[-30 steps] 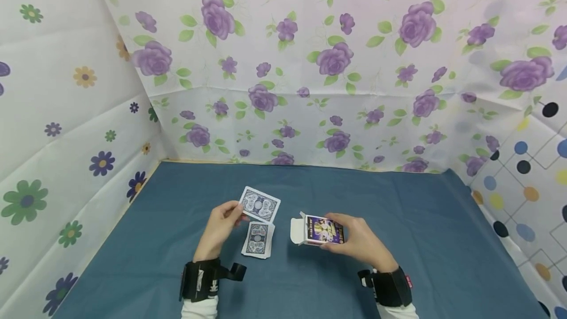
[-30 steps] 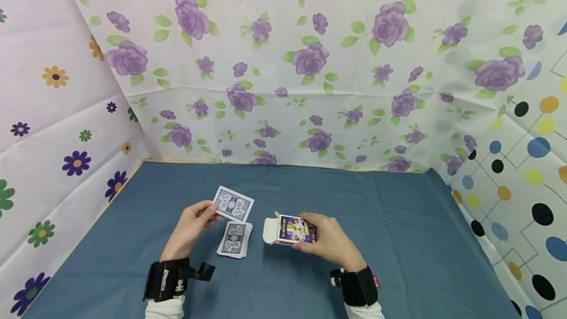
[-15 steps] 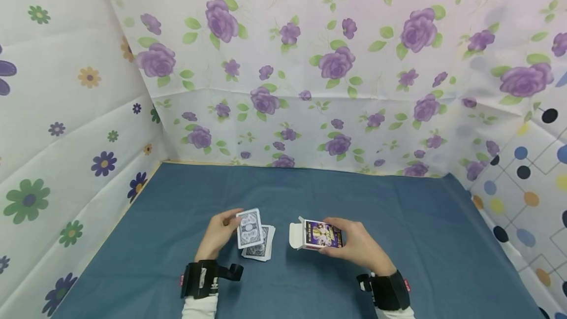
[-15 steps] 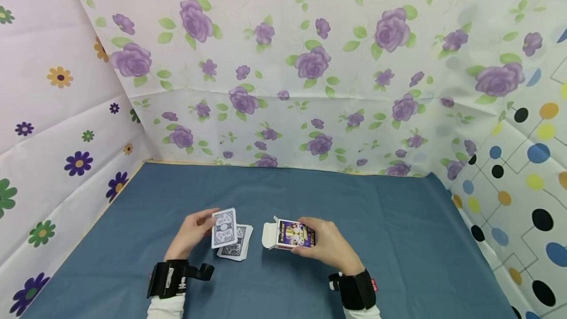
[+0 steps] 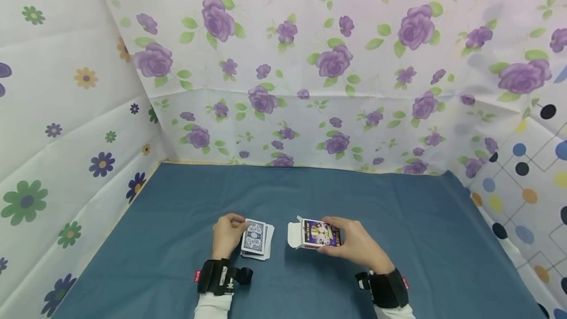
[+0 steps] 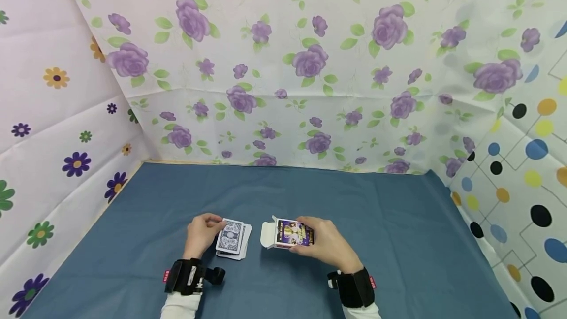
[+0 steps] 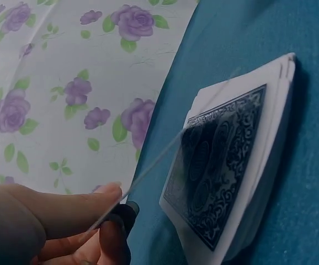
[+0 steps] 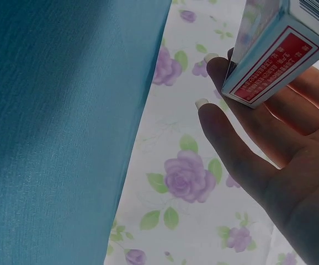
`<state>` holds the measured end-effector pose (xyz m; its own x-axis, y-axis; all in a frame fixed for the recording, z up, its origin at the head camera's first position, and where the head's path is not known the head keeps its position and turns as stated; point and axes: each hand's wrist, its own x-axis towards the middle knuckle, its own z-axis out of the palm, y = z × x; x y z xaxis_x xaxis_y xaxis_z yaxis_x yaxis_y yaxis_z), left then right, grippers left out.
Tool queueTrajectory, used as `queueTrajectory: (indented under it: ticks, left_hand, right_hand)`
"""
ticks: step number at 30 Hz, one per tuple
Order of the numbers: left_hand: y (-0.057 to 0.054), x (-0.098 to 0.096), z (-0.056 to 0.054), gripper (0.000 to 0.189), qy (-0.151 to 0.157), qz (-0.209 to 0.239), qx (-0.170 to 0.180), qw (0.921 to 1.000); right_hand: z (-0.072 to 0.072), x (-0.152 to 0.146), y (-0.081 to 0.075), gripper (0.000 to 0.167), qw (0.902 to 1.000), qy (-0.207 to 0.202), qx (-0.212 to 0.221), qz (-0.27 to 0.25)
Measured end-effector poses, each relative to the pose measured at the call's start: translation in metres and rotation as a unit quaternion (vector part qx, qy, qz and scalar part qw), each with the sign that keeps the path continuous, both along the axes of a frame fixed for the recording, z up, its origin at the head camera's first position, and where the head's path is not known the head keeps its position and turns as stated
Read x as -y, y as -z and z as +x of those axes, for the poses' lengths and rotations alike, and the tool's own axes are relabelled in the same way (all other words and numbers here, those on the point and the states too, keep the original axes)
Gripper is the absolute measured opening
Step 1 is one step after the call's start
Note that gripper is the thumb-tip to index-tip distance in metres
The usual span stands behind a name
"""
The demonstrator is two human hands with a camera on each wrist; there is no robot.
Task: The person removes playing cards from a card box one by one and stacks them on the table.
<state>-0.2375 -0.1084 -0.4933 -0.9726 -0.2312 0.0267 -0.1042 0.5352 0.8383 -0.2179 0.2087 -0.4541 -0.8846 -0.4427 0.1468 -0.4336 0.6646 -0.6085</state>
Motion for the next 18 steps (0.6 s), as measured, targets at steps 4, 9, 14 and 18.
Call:
queueTrajectory:
  ticks: [4,9,14,18]
  left_hand:
    - [0.0002,-0.0010,0.0008,0.014,-0.004,-0.001,-0.007,1.0000]
    - [0.0022,-0.0047,0.0025,0.011,-0.011,-0.011,-0.022,0.9996]
    - [0.0062,-0.0066,0.0029,0.009,-0.017,-0.024,-0.033,0.9990]
    - [0.0086,-0.0063,0.0031,0.009,-0.020,-0.027,-0.031,0.9990]
  right_hand:
    - [-0.0003,0.0003,-0.0017,0.072,1.0000,-0.003,0.005,-0.002]
    - [0.0000,0.0013,-0.0016,0.072,1.0000,-0.006,0.004,0.001]
    - [0.0007,0.0017,-0.0014,0.072,0.9999,-0.007,0.011,-0.003]
    - [0.0006,0.0020,-0.0012,0.072,0.9999,-0.006,0.011,-0.002]
